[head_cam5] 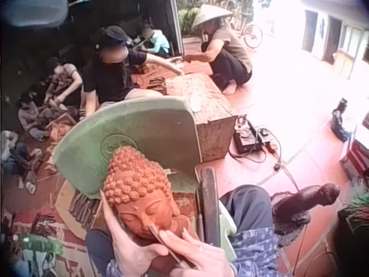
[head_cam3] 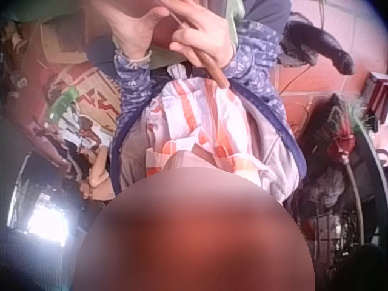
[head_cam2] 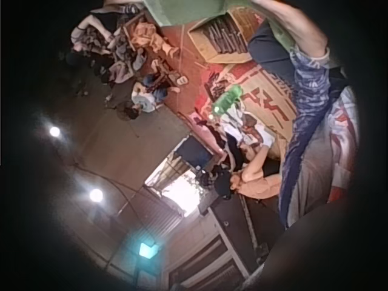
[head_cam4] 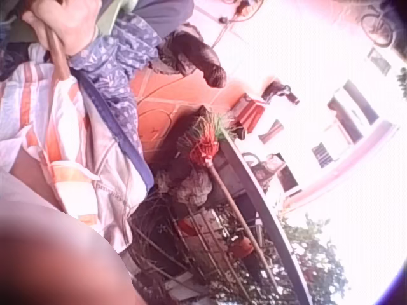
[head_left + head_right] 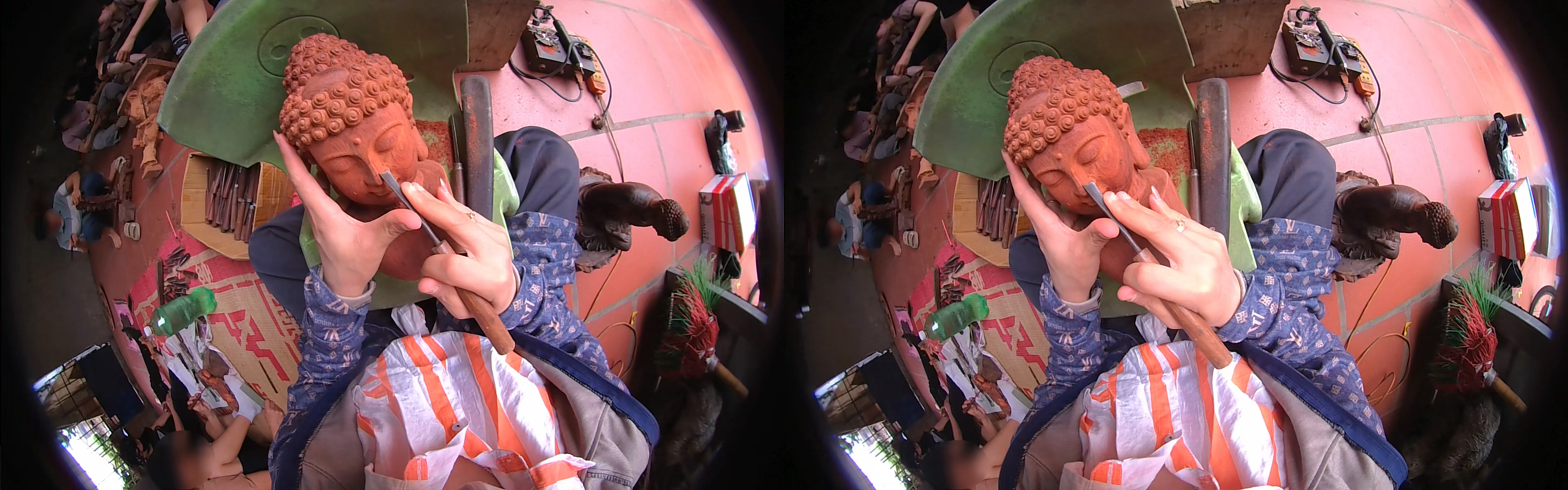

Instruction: The person carves a wooden Buddha head using a chisel and mallet. They hold the head steady with one hand while striking the chisel with the other to refine facial features.

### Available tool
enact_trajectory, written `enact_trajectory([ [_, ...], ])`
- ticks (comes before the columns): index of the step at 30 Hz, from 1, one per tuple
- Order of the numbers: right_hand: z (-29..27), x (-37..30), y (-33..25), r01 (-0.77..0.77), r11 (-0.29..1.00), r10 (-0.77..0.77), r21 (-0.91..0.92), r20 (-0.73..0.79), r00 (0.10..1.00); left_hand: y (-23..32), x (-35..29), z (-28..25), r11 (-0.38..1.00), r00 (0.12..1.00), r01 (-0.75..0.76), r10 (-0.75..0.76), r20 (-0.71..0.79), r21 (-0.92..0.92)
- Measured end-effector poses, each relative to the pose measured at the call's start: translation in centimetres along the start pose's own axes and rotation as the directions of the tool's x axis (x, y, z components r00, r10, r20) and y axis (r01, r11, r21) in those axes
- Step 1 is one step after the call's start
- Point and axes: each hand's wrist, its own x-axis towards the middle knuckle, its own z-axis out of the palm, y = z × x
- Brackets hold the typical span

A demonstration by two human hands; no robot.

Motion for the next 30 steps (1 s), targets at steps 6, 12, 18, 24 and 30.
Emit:
enact_trajectory([
  [6,-0.1,0.1,-0.1,-0.009,1.000,0.009,0.008,-0.016,1.000,-0.2,0.0,0.1,1.000,1.000,-0.002,0.002,0.002,-0.002],
  [12,0.0,0.2,-0.2,-0.032,0.999,0.032,0.018,-0.013,0.999,-0.1,-0.1,0.1,0.998,1.000,0.011,-0.010,0.014,-0.061],
  [18,-0.3,0.2,-0.1,-0.020,0.999,0.020,0.040,-0.005,1.000,-0.3,-0.1,-0.1,0.999,0.999,-0.018,0.020,0.045,-0.048],
  [24,0.1,0.4,-0.3,-0.036,0.999,0.037,0.023,-0.037,0.999,-0.2,-0.2,0.0,0.998,1.000,0.010,-0.008,0.025,-0.065],
  [30,0.9,0.3,-0.3,-0.034,0.999,0.033,-0.023,-0.070,0.997,1.1,-0.1,0.8,0.985,0.997,0.066,-0.072,-0.032,-0.161],
])
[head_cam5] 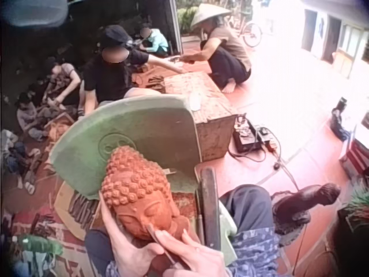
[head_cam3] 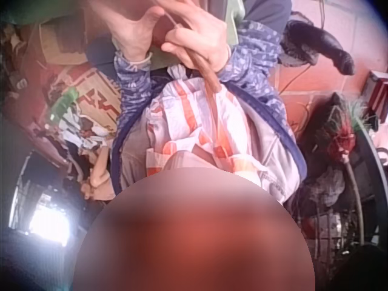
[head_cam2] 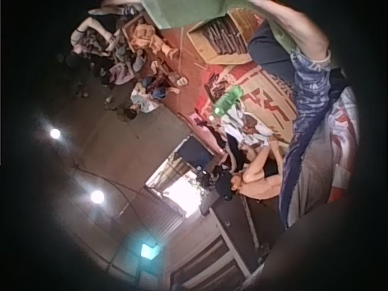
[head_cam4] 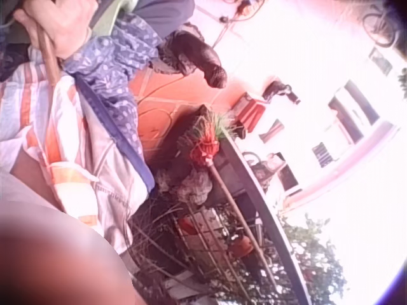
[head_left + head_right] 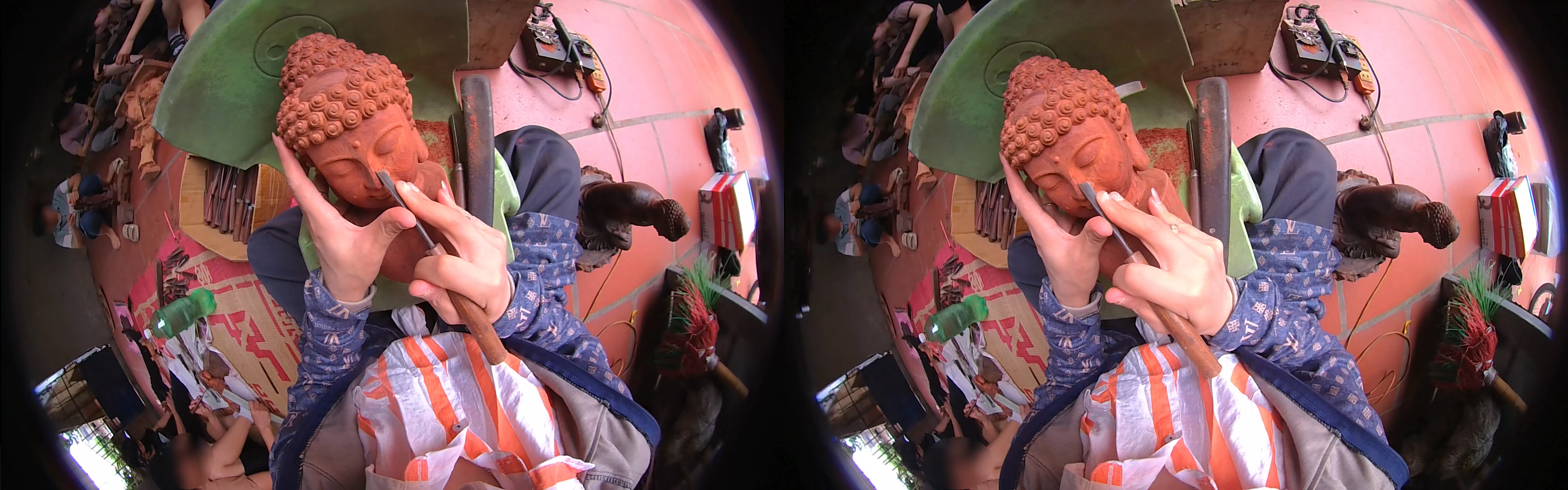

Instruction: The person carves a wooden Buddha head using a chisel and mallet. They hold the head steady with one hand while striking the chisel with the other to refine facial features.

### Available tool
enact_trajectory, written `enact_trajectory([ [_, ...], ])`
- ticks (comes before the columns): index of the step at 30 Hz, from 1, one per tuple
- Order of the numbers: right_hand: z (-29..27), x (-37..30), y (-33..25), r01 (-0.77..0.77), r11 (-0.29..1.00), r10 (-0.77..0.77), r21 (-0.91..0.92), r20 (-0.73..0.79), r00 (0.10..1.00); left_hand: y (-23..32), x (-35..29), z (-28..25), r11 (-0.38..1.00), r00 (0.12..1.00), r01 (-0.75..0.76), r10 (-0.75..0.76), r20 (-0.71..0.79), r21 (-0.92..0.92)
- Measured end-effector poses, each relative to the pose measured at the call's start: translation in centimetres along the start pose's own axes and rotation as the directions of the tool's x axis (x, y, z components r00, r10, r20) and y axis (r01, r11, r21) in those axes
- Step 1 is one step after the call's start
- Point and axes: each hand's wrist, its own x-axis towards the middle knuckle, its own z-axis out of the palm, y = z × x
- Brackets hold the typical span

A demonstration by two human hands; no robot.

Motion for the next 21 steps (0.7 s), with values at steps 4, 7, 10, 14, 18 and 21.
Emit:
enact_trajectory([
  [4,0.2,0.1,-0.2,-0.014,1.000,0.014,-0.023,-0.009,1.000,-1.0,0.1,-0.7,0.996,0.998,-0.055,0.054,0.028,0.072],
  [7,0.4,0.2,-0.5,-0.030,0.996,0.031,-0.083,0.014,0.999,-1.1,0.1,-0.7,0.993,0.998,-0.064,0.061,0.033,0.100],
  [10,1.0,0.1,-0.8,-0.035,0.989,0.033,-0.143,-0.018,0.999,-1.1,0.1,-0.6,0.994,0.998,-0.060,0.058,0.019,0.094],
  [14,1.5,-0.1,-0.6,-0.026,0.992,0.015,-0.121,-0.096,0.995,-1.5,0.0,-0.9,0.997,0.997,-0.050,0.047,0.056,0.057],
  [18,2.1,-0.6,-0.2,-0.041,0.999,0.049,0.033,-0.289,0.956,-1.5,0.0,-1.1,0.989,0.995,-0.082,0.074,0.067,0.122],
  [21,1.2,-0.6,0.0,-0.026,1.000,0.026,0.001,-0.201,0.979,-1.2,0.1,-1.0,0.984,0.998,-0.067,0.063,0.032,0.163],
])
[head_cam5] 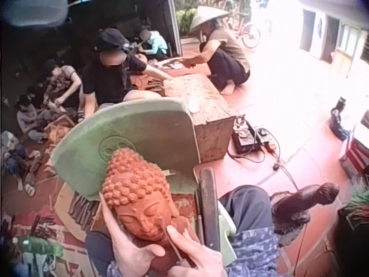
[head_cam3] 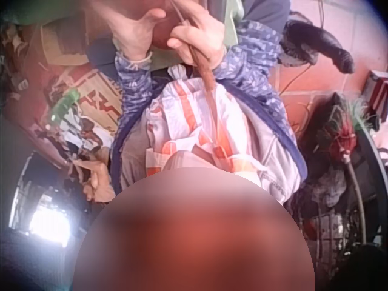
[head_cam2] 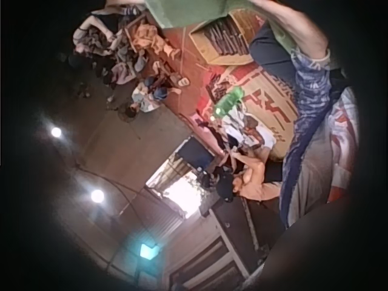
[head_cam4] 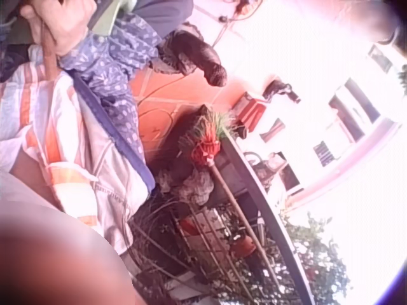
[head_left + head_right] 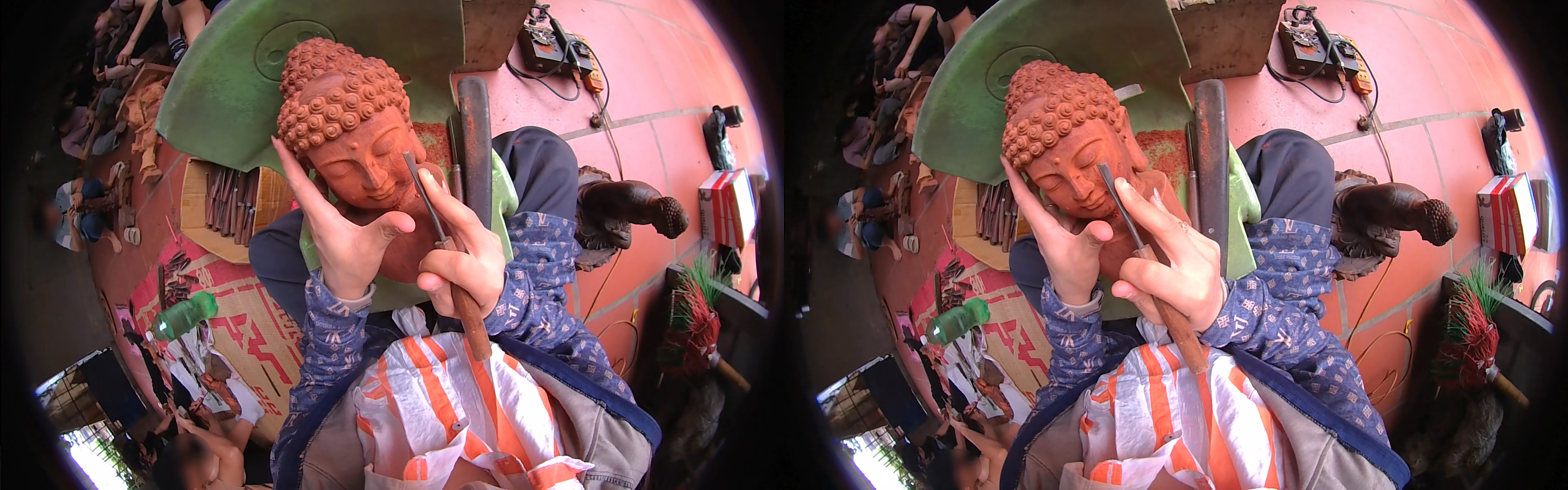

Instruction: The person carves a wooden Buddha head using a chisel and mallet. They hold the head steady with one hand while striking the chisel with the other to refine facial features.

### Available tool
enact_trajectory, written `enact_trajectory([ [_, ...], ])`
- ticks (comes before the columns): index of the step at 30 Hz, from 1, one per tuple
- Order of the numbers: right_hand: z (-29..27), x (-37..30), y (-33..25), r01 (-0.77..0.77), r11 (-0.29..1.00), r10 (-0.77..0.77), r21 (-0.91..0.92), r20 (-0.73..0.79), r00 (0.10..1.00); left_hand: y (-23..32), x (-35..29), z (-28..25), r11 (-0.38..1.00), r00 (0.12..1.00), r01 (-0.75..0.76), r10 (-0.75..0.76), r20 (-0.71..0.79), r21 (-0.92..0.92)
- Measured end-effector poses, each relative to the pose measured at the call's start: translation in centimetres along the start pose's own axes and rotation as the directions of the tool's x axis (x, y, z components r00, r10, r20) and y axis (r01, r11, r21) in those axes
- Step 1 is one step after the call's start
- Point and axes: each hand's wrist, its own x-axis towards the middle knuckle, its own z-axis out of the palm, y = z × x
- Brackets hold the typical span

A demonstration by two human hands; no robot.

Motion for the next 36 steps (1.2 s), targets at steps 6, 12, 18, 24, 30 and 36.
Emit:
enact_trajectory([
  [6,-0.6,0.4,0.1,0.050,0.999,-0.051,0.007,0.120,0.992,0.8,0.0,0.5,0.995,0.999,0.039,-0.041,-0.015,-0.089],
  [12,-1.3,0.5,0.1,0.075,0.997,-0.072,-0.005,0.216,0.974,0.3,0.0,0.1,1.000,1.000,0.023,-0.023,0.000,-0.020],
  [18,-1.5,0.4,0.3,0.106,0.994,-0.093,-0.032,0.275,0.957,0.1,-0.1,-0.1,0.999,0.999,0.037,-0.037,0.005,-0.018],
  [24,-1.4,0.7,0.1,0.105,0.992,-0.079,-0.076,0.291,0.953,-0.2,-0.1,0.0,0.999,1.000,0.025,-0.025,-0.001,-0.026],
  [30,-1.6,0.9,-0.4,0.067,0.996,-0.046,-0.067,0.279,0.959,-0.5,-0.1,-0.2,1.000,1.000,0.002,-0.002,0.003,0.002],
  [36,-1.3,1.2,-0.4,0.118,0.988,-0.086,-0.098,0.284,0.955,-0.4,-0.1,-0.2,1.000,1.000,0.007,-0.007,0.007,-0.003],
])
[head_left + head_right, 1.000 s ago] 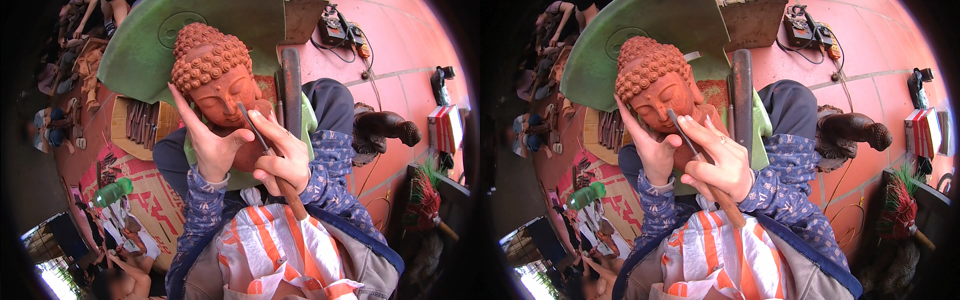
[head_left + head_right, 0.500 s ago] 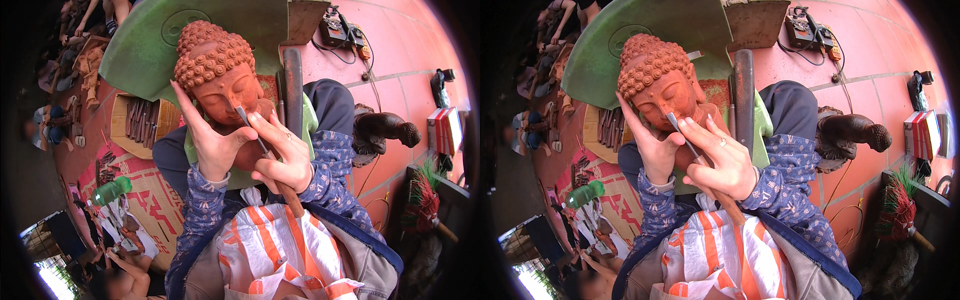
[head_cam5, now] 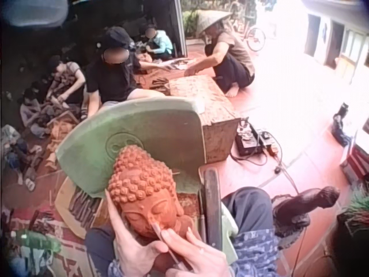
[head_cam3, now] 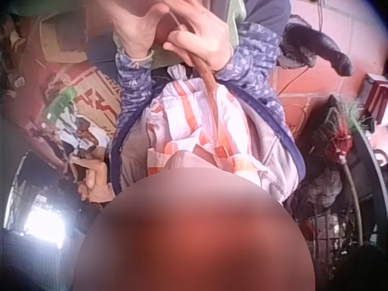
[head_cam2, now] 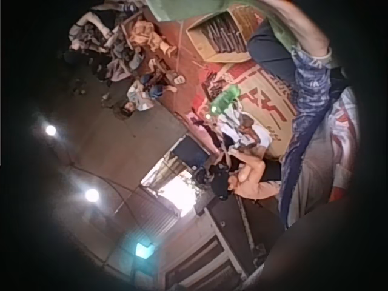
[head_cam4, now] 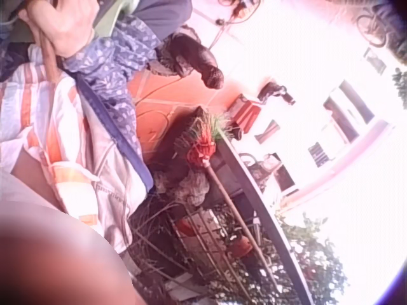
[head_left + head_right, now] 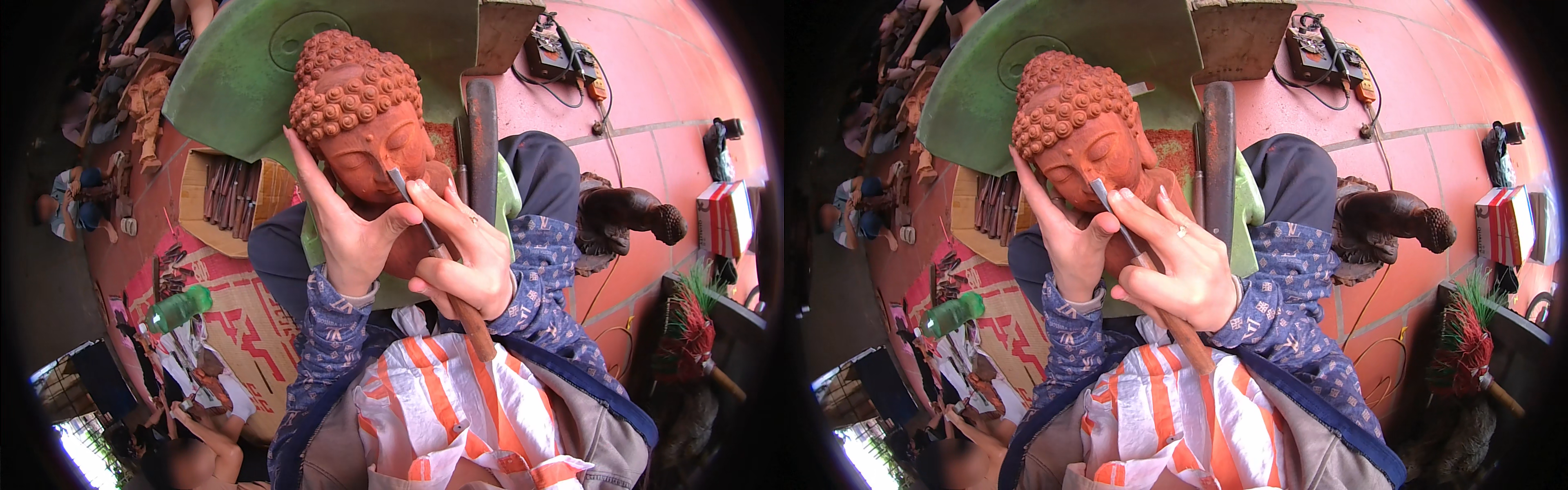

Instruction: The person carves a wooden Buddha head using a chisel and mallet. They hold the head steady with one hand while striking the chisel with the other to refine facial features.

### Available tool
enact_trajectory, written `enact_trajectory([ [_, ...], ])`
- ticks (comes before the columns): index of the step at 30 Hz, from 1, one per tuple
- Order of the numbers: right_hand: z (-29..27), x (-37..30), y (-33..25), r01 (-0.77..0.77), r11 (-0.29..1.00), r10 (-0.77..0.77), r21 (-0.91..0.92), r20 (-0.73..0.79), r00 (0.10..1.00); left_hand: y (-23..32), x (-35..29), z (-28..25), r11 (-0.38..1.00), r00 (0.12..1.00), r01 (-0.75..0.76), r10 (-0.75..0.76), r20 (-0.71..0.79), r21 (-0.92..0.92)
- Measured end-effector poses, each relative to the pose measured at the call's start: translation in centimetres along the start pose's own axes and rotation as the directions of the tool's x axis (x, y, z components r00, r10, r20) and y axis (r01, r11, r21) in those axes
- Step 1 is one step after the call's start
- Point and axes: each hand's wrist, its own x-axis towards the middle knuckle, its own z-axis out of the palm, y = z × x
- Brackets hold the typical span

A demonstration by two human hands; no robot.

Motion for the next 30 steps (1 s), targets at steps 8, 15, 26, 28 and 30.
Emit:
enact_trajectory([
  [8,0.6,0.5,-0.7,-0.030,0.998,0.028,-0.061,-0.039,0.999,0.3,0.2,0.1,0.999,1.000,-0.006,0.006,-0.003,0.037],
  [15,1.9,0.6,-1.4,-0.122,0.985,0.104,-0.120,-0.143,0.984,0.1,0.1,0.3,1.000,1.000,-0.010,0.010,-0.008,0.027],
  [26,-2.0,-1.2,0.3,-0.078,0.967,0.168,0.243,-0.372,0.913,2.8,-1.8,-2.9,0.822,0.886,-0.457,0.453,0.099,0.339],
  [28,-3.1,-1.2,-0.6,-0.094,0.953,0.199,0.288,-0.363,0.910,5.8,-3.1,-3.3,0.777,0.832,-0.547,0.466,0.302,0.310],
  [30,-3.2,-1.1,-1.0,-0.054,0.947,0.160,0.318,-0.317,0.935,7.5,-4.0,-2.3,0.843,0.794,-0.515,0.398,0.460,0.158],
])
